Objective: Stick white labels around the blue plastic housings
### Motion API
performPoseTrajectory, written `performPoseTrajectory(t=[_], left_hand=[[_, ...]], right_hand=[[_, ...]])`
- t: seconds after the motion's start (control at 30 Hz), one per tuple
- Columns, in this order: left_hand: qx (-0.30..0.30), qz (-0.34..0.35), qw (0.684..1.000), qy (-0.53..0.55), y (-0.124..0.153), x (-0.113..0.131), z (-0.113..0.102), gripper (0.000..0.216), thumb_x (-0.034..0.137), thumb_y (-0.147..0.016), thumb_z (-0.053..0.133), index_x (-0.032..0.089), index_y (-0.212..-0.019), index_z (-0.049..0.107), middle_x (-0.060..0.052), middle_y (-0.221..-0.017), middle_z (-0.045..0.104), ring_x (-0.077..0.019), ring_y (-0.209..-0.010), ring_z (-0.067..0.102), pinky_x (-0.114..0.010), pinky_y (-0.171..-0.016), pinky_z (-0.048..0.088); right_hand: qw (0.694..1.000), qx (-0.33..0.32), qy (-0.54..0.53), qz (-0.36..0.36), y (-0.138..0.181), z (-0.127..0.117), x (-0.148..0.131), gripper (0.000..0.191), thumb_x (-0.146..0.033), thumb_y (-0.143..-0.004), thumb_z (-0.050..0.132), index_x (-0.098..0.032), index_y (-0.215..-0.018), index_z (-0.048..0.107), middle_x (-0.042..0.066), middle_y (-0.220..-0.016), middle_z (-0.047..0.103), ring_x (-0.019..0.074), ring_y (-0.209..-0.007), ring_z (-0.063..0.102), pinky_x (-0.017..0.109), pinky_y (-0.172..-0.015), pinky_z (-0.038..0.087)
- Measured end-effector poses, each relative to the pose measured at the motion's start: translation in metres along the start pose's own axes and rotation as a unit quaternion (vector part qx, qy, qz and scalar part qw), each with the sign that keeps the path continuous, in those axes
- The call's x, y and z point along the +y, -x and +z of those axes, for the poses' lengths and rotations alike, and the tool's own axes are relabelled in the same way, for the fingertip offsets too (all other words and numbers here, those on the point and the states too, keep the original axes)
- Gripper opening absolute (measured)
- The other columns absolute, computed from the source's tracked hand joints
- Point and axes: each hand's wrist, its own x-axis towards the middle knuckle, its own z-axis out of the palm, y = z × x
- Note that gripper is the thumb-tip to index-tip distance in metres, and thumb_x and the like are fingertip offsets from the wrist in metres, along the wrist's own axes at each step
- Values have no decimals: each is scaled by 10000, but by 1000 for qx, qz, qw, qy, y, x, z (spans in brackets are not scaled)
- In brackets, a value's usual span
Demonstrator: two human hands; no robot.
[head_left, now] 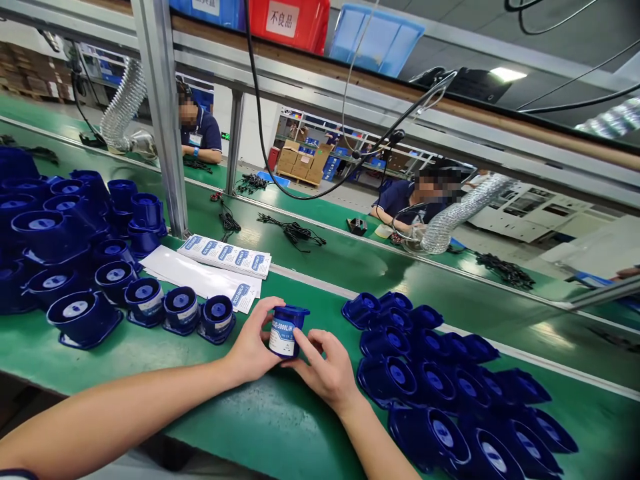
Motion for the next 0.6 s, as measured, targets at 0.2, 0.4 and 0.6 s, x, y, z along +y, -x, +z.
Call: performPoseTrajectory(t=[0.2, 0.4, 0.6], left_hand=[[-5, 42, 998, -36, 2, 5, -1, 735, 91, -709, 858, 306, -1341, 551, -113, -1512, 433, -324, -1322, 575, -319, -826, 643], [-19, 54, 997, -51, 2, 12, -5, 727, 83, -699, 841, 301, -1339, 574, -113, -1497, 461, -347, -1369, 537, -324, -816, 648], [7, 14, 1000, -9, 4, 8, -5, 775, 148, -653, 921, 299, -1330, 576, -99, -1481, 474, -298, -1240, 608, -312, -819, 643]], right_hand=[[1000, -17, 19, -7, -1, 2, -2, 720, -318, -1043, 660, -235, -1670, 316, 138, -1044, 617, 250, -802, 588, 362, -655, 531], [1000, -9, 3, -4, -3, 5, -10, 735, -212, -1024, 661, -219, -1671, 312, 130, -996, 668, 246, -770, 605, 372, -639, 532], [998, 0, -53, -18, -5, 6, -20, 700, -115, -1018, 651, -144, -1649, 349, 70, -811, 664, 222, -658, 558, 358, -564, 435]])
